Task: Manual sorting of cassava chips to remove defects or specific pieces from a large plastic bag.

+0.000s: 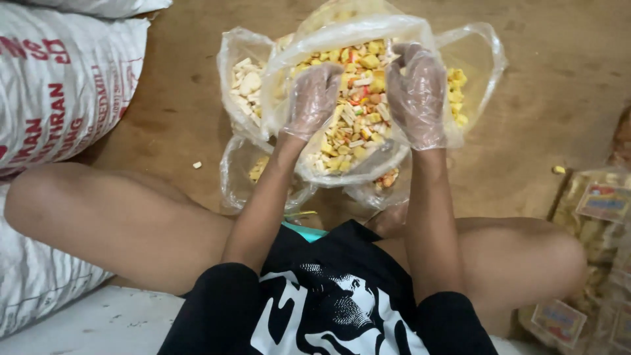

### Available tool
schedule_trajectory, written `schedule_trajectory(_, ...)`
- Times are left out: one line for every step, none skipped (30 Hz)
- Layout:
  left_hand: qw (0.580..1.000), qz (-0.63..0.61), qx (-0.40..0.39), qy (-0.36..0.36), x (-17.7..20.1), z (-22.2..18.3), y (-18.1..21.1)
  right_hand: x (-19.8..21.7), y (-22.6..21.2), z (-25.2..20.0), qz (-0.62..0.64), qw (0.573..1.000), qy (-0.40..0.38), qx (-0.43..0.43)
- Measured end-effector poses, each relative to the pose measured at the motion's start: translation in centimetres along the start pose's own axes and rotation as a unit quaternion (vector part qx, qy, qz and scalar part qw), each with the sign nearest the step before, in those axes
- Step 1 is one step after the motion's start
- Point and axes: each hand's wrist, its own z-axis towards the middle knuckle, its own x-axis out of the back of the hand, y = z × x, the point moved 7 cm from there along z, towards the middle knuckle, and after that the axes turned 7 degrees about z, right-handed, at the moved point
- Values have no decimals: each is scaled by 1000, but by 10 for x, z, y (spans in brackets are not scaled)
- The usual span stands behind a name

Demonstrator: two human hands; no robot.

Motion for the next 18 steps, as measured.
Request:
schedule_trajectory(999, 8, 31, -9, 2, -7, -16, -14, 1, 0, -39, 999, -6, 34)
schedule_trajectory(999, 10, 32, -4, -3, -17, -33, -16, -8, 1, -36, 999, -7, 38)
schedule_trajectory(998, 39, 48, 10, -5, -26, -52, -23, -10, 2, 6, 999, -49, -12)
schedule_trajectory(995, 71, 68, 26, -6, -39, -71, -33, -14, 2, 51, 992, -96, -60)
schedule_trajectory(994, 74, 74, 32, -14, -49, -85, -45, -9, -2, 55, 992, -102, -54)
schedule_trajectory(989, 104, 108, 2, -27, -55, -105, -58, -5, -3, 47, 991, -118, -28)
schedule_trajectory(981, 132, 142, -28, -42, -62, -124, -71, -1, -5, 40, 990, -134, -2)
schedule_trajectory(981, 131, 144, -26, -40, -62, -124, -79, 1, -5, 39, 990, -136, -1)
schedule_trajectory(981, 124, 147, -25, -39, -63, -123, -87, 3, -6, 34, 989, -145, 5)
schedule_trajectory(981, 117, 150, -23, -38, -65, -124, -97, 5, -7, 30, 987, -155, 10)
schedule_trajectory(981, 117, 153, -21, -37, -68, -122, -104, 7, -9, 30, 987, -158, 12)
schedule_trajectory(981, 109, 157, -20, -34, -72, -122, -114, 17, -11, 38, 982, -172, -61)
schedule_trajectory(981, 102, 162, -19, -31, -75, -122, -125, 28, -16, 46, 972, -186, -133)
schedule_trajectory(981, 103, 164, -15, -28, -83, -118, -132, 32, -19, 47, 972, -188, -130)
schedule_trajectory(981, 96, 166, -13, -25, -90, -114, -143, 38, -24, 47, 966, -211, -140)
schedule_trajectory(982, 88, 168, -9, -23, -95, -110, -153, 44, -26, 46, 960, -232, -148)
schedule_trajectory(982, 89, 168, -5, -21, -92, -109, -152, 42, -22, 47, 961, -232, -144)
schedule_trajectory(982, 80, 171, -4, -22, -95, -107, -154, 44, -25, 72, 946, -256, -184)
